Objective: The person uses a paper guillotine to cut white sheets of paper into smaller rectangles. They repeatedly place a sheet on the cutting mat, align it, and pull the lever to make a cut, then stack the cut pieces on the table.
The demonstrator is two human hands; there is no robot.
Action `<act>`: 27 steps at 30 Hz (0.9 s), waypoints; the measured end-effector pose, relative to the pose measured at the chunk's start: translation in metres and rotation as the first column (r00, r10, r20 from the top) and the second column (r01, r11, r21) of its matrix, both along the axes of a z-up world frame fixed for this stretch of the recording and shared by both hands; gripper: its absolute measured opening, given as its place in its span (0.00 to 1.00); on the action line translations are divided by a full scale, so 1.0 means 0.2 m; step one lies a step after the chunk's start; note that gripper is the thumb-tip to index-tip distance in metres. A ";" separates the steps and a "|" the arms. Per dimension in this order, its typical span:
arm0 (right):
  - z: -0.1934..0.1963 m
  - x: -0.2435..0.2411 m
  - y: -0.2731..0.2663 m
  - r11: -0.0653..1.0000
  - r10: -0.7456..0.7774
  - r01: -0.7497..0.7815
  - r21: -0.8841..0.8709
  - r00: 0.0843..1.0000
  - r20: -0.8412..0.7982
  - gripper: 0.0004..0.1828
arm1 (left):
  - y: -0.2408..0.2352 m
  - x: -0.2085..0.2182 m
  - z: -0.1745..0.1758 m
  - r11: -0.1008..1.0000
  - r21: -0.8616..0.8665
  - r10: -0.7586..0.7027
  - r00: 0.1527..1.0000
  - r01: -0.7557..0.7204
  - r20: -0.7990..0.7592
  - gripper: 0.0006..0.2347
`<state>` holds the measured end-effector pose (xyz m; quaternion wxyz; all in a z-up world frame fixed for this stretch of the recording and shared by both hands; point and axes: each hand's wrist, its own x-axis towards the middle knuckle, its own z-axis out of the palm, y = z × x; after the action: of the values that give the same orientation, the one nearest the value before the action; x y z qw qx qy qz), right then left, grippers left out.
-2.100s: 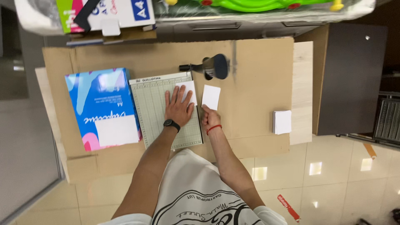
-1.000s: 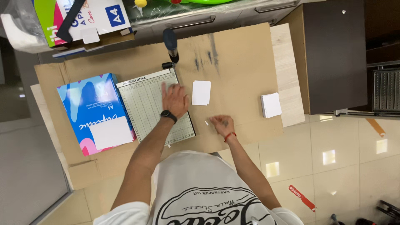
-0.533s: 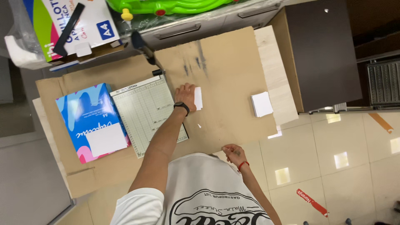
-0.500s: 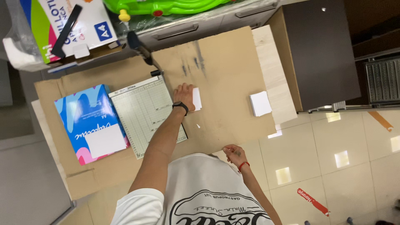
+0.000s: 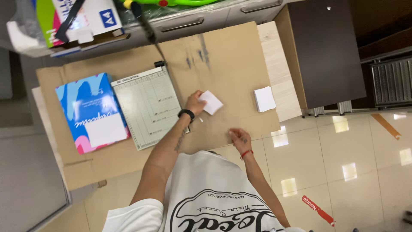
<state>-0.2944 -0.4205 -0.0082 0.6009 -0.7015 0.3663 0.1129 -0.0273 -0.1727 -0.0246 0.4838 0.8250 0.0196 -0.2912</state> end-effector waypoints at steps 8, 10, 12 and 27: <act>0.27 0.27 0.12 0.998 -0.020 0.000 0.070 0.955 0.296 0.21 | -0.04 -0.60 -0.05 0.819 -0.537 0.193 0.978 -0.204 -0.079 0.12; 0.24 0.30 0.13 0.996 -0.043 0.017 0.086 0.949 0.314 0.18 | -0.03 -0.61 -0.02 0.816 -0.549 0.159 0.983 -0.182 -0.089 0.11; 0.15 0.27 0.08 0.994 -0.079 0.044 0.105 0.930 0.360 0.14 | -0.05 -0.65 0.02 0.823 -0.534 0.144 0.980 -0.195 -0.137 0.10; 0.08 0.40 -0.29 0.980 0.182 -0.196 -0.012 0.886 0.427 0.11 | -0.31 -0.73 0.06 0.818 -0.530 0.208 0.974 -0.224 -0.090 0.15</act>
<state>-0.2153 -0.4795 0.0075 0.6635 -0.7318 0.1543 0.0209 -0.1734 -0.2352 -0.0130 0.7246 0.6450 0.0376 -0.2398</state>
